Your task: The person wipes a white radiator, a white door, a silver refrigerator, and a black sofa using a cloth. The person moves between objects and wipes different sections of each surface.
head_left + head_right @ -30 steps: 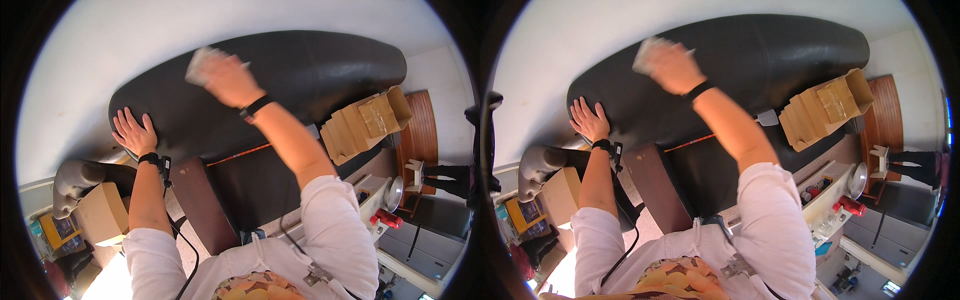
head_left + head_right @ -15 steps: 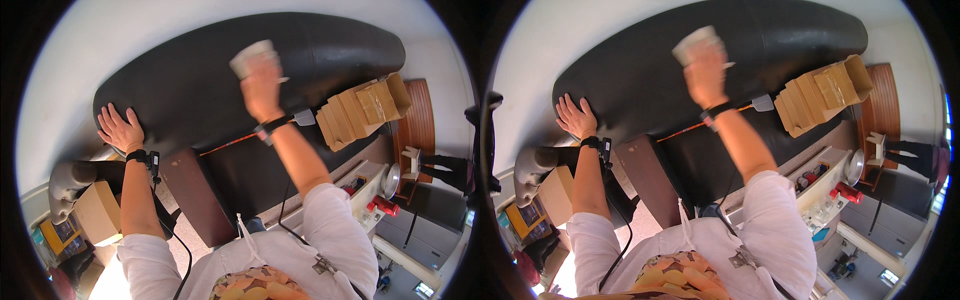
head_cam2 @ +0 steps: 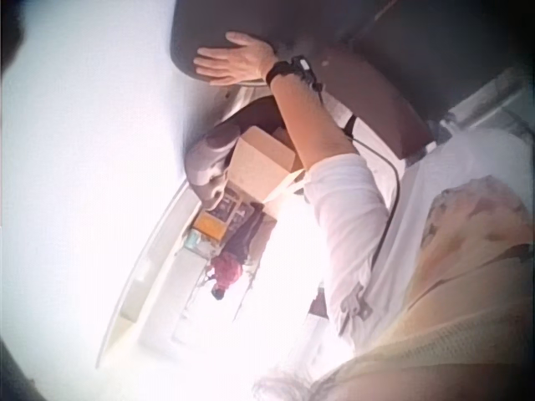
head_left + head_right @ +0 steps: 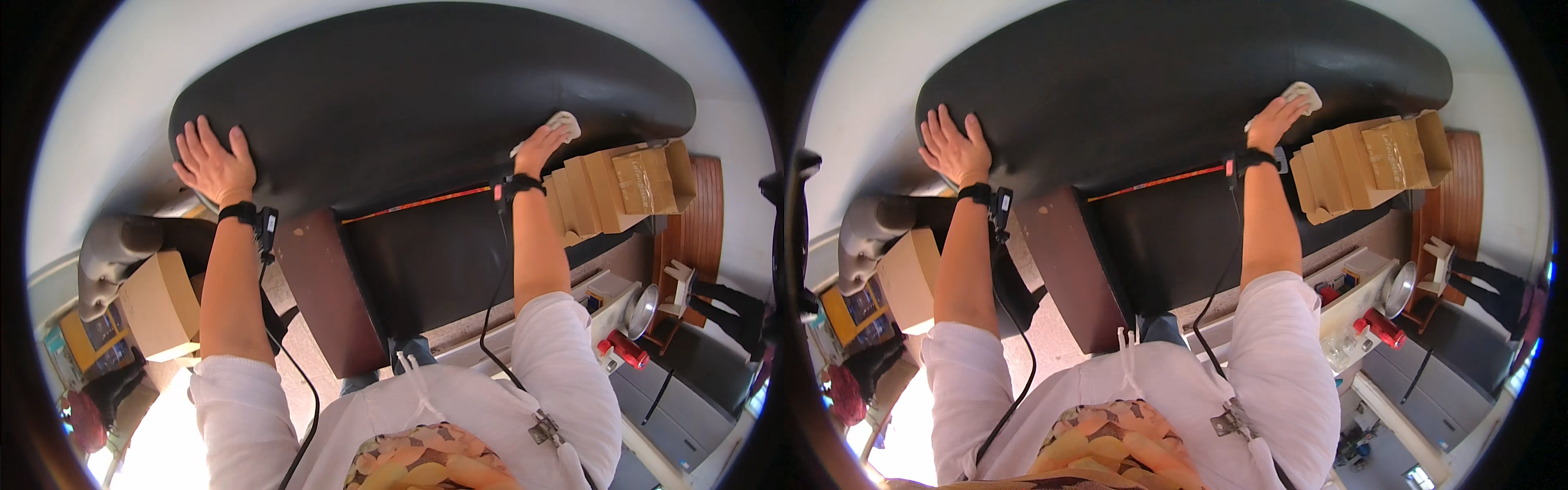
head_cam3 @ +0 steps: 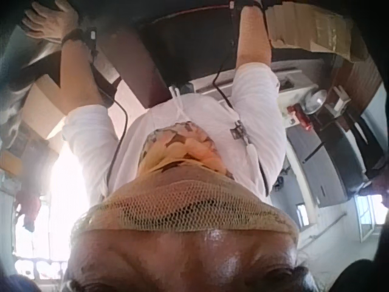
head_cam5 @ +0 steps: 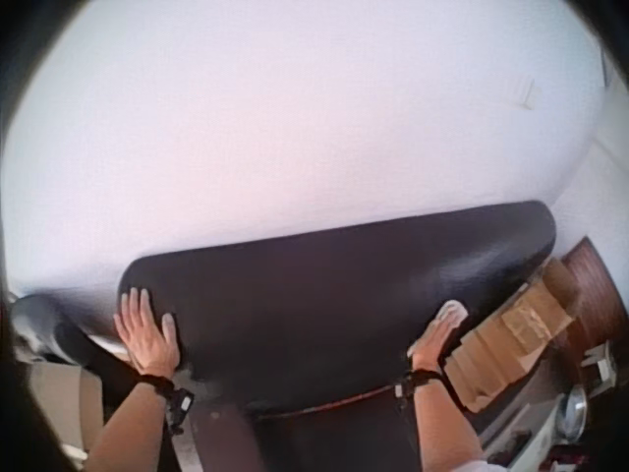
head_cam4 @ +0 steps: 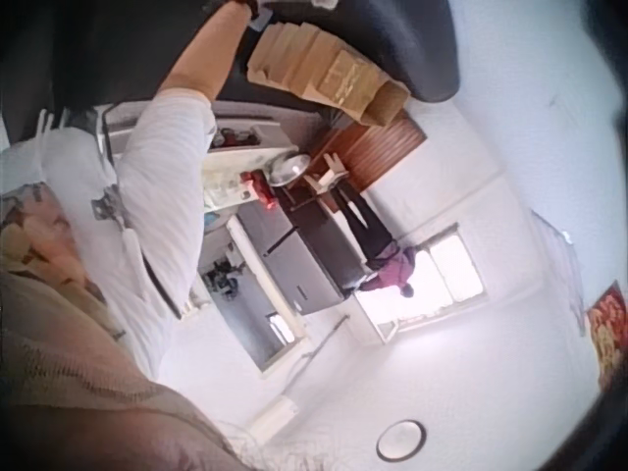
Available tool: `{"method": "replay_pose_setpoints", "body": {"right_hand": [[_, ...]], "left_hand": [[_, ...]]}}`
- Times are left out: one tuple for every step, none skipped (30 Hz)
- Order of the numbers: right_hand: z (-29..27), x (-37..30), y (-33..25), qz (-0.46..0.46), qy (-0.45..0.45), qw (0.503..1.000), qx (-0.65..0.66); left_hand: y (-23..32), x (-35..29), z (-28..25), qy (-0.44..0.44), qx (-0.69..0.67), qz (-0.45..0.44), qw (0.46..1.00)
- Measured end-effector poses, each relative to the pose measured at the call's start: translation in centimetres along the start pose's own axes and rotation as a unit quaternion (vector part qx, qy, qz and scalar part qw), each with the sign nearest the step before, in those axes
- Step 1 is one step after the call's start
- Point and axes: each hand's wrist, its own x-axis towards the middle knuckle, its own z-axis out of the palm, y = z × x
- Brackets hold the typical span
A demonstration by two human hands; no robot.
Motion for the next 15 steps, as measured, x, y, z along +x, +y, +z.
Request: {"method": "replay_pose_setpoints", "body": {"right_hand": [[0.8,0.2,-0.7,-0.051,0.013,0.998,-0.047],[1.5,-0.1,-2.4,-0.073,0.03,0.995,-0.065],[2.2,-0.8,-5.0,-0.056,0.013,0.997,-0.06],[2.7,-2.4,-8.2,-0.16,-0.008,0.987,0.021],[3.2,-4.2,-11.9,-0.193,-0.085,0.976,-0.064],[3.4,-6.4,-15.8,-0.258,-0.135,0.955,-0.063],[3.9,-8.0,-19.6,-0.311,-0.174,0.934,0.013],[3.5,-9.9,-22.7,-0.337,-0.241,0.909,0.044],[3.5,-11.1,-25.5,-0.347,-0.252,0.898,0.103],[3.3,-11.5,-27.0,-0.384,-0.229,0.879,0.166],[3.3,-10.8,-27.1,-0.401,-0.219,0.878,0.142],[3.4,-9.3,-26.7,-0.426,-0.206,0.874,0.114],[3.6,-8.0,-26.3,-0.449,-0.232,0.861,0.065],[3.6,-6.4,-24.6,-0.44,-0.167,0.882,0.021],[4.0,-3.7,-22.4,-0.42,-0.131,0.897,-0.033]], "left_hand": [[0.0,0.0,0.0,-0.007,0.014,-0.005,1.0],[-0.1,0.0,0.1,-0.003,0.011,-0.004,1.0],[-0.1,0.0,0.1,-0.003,0.012,-0.007,1.0],[-0.2,-0.1,0.1,-0.007,0.02,-0.005,1.0],[-0.2,0.0,0.2,0.003,0.012,-0.005,1.0],[-0.2,0.0,0.2,0.009,0.01,-0.002,1.0],[-0.2,-0.1,0.3,0.013,0.006,0.001,1.0],[-0.2,-0.1,0.3,0.01,0.01,-0.002,1.0],[-0.2,-0.1,0.3,0.015,0.004,-0.001,1.0],[-0.1,0.0,0.3,0.008,0.007,-0.004,1.0],[-0.1,-0.1,0.3,0.011,0.004,-0.002,1.0],[-0.1,0.0,0.2,0.012,-0.008,-0.001,1.0],[0.0,-0.1,0.1,0.01,-0.011,0.0,1.0],[0.0,-0.1,0.0,0.009,-0.011,0.001,1.0],[0.0,-0.1,0.0,0.007,-0.011,0.001,1.0]]}}
